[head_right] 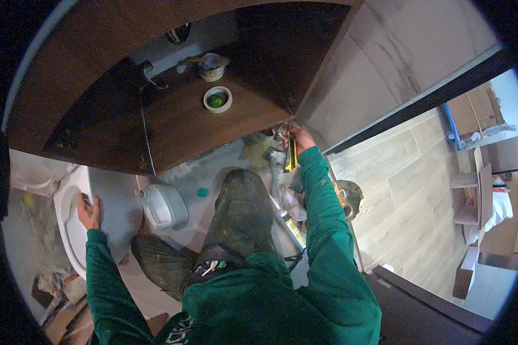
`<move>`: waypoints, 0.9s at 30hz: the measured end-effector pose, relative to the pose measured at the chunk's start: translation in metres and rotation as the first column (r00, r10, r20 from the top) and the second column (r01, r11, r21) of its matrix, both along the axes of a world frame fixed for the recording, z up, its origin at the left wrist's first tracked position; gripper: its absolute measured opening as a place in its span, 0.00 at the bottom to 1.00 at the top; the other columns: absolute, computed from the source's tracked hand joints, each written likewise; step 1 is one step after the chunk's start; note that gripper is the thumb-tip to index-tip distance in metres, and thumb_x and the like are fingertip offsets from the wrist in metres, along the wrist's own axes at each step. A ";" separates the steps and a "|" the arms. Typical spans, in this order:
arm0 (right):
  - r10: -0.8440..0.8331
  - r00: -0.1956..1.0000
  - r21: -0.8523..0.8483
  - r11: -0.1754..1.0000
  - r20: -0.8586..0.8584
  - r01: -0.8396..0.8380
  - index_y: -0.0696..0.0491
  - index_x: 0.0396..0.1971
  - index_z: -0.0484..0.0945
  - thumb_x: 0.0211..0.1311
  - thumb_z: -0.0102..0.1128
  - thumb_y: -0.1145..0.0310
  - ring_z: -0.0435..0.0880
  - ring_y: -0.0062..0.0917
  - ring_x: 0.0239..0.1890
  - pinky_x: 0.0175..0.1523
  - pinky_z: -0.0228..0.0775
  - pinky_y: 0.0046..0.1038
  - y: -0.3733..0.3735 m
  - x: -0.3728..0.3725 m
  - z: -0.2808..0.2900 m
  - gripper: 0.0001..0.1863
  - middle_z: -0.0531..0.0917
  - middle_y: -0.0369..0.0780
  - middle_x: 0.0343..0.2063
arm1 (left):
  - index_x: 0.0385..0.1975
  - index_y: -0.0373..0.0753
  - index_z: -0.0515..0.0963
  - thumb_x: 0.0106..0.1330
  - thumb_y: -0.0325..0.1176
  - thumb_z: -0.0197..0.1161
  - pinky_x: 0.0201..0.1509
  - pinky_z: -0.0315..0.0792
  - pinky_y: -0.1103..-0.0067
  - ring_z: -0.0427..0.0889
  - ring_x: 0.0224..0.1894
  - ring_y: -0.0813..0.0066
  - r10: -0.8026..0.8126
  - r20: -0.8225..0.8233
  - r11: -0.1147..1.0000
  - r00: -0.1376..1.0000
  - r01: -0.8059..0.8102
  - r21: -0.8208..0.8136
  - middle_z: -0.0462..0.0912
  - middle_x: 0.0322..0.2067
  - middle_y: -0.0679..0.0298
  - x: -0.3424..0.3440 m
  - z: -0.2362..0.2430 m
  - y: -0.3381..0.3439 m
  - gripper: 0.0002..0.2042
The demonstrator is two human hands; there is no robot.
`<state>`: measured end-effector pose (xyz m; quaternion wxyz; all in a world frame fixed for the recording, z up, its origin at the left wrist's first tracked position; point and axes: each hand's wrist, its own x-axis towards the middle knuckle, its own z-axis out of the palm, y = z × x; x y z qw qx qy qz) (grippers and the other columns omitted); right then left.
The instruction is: The person kneels on the bathroom floor and uses a caulking gun to apply sealant along the bottom edge of a wooden vanity cabinet. The person holds the gun with the right hand and guides the nozzle along the seam while the left hand rests on the toilet for stability.
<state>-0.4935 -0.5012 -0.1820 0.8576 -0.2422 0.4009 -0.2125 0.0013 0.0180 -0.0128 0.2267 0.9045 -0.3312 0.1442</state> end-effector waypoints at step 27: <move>-0.089 0.982 -0.016 0.996 -0.164 0.088 0.47 0.45 0.66 0.68 0.41 0.71 0.73 0.27 0.20 0.24 0.71 0.31 -0.006 0.018 0.008 0.08 0.78 0.40 0.29 | 0.38 0.36 0.70 0.53 0.35 0.68 0.42 0.69 0.73 0.72 0.33 0.63 0.059 -0.050 0.998 0.997 -0.058 0.028 0.73 0.32 0.58 -0.002 0.003 -0.006 0.18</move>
